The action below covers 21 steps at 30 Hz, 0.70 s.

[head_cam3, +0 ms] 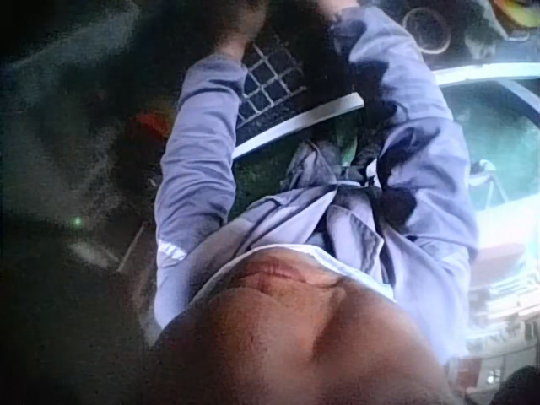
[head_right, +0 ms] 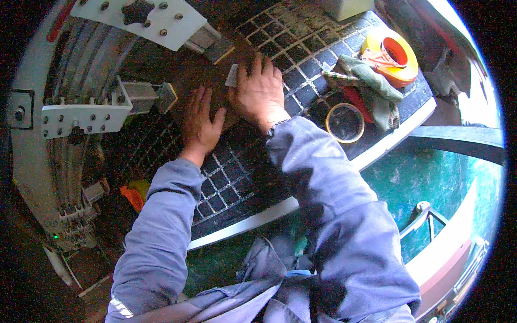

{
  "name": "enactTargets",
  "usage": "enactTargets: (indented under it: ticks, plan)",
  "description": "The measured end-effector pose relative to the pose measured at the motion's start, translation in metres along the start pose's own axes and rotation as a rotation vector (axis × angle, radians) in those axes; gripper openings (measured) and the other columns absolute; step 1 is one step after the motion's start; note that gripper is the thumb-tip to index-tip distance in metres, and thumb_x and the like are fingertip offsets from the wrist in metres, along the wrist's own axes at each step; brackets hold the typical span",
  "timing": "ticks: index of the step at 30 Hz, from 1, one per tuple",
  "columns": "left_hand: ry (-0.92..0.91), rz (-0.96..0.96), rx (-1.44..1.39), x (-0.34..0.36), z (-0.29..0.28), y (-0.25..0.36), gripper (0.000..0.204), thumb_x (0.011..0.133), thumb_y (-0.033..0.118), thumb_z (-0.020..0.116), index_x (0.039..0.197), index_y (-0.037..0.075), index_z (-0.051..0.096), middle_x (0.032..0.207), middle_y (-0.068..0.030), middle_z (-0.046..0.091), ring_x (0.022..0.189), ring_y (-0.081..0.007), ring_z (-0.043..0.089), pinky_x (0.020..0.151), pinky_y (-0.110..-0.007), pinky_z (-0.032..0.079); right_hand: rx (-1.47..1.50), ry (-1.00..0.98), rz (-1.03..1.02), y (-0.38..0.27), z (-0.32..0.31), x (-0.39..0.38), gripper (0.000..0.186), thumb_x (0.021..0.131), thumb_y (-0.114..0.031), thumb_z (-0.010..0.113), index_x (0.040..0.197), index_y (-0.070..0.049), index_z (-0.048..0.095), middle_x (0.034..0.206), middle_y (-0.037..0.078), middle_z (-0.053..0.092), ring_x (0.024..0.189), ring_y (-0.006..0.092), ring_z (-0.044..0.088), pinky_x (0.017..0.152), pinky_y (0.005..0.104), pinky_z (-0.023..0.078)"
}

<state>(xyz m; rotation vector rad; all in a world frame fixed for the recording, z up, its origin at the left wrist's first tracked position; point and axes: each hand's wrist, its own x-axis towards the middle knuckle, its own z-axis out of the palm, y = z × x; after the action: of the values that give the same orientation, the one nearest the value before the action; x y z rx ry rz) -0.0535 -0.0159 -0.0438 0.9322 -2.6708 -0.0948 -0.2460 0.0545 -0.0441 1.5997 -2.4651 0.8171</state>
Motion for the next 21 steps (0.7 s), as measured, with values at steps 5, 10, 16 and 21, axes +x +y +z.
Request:
enactTargets:
  ticks: [5, 10, 16, 21]
  plan:
    - [0.022, 0.003, -0.027, 0.0007, 0.0025, -0.0015, 0.065, 0.1, 0.039, 0.068, 0.151, 0.001, 0.054, 0.158, -0.0262, 0.05, 0.149, -0.0448, 0.044, 0.124, -0.054, 0.036, 0.023, 0.005, 0.016, -0.0008, -0.0022, -0.0003, 0.069, 0.088, -0.043, 0.07, 0.144, -0.005, 0.061, 0.153, 0.028, 0.049, 0.14, 0.0463, 0.049, 0.112, 0.0538, 0.043]
    - [0.011, -0.008, -0.012, 0.0008, 0.0004, -0.002, 0.065, 0.1, 0.04, 0.068, 0.15, 0.001, 0.055, 0.156, -0.0267, 0.053, 0.149, -0.0442, 0.045, 0.124, -0.054, 0.035, 0.038, -0.012, 0.02, -0.0018, -0.006, 0.0012, 0.068, 0.087, -0.043, 0.071, 0.142, -0.004, 0.061, 0.151, 0.028, 0.05, 0.139, 0.0464, 0.05, 0.112, 0.0541, 0.043]
    - [0.007, -0.019, -0.036, 0.0015, -0.0021, 0.0003, 0.065, 0.1, 0.04, 0.069, 0.15, 0.002, 0.055, 0.157, -0.0258, 0.053, 0.15, -0.0434, 0.045, 0.124, -0.053, 0.035, 0.052, 0.025, 0.01, -0.0019, -0.0069, 0.0015, 0.068, 0.086, -0.043, 0.072, 0.141, -0.004, 0.062, 0.15, 0.028, 0.05, 0.137, 0.0468, 0.05, 0.111, 0.0545, 0.044]
    - [-0.02, -0.032, -0.027, 0.0018, -0.0026, -0.0002, 0.065, 0.099, 0.04, 0.07, 0.15, 0.002, 0.055, 0.158, -0.0257, 0.052, 0.15, -0.0436, 0.045, 0.125, -0.053, 0.035, 0.028, -0.012, 0.009, -0.0016, -0.0063, 0.0012, 0.069, 0.085, -0.042, 0.071, 0.142, -0.005, 0.061, 0.151, 0.029, 0.05, 0.138, 0.0469, 0.05, 0.111, 0.0542, 0.043]
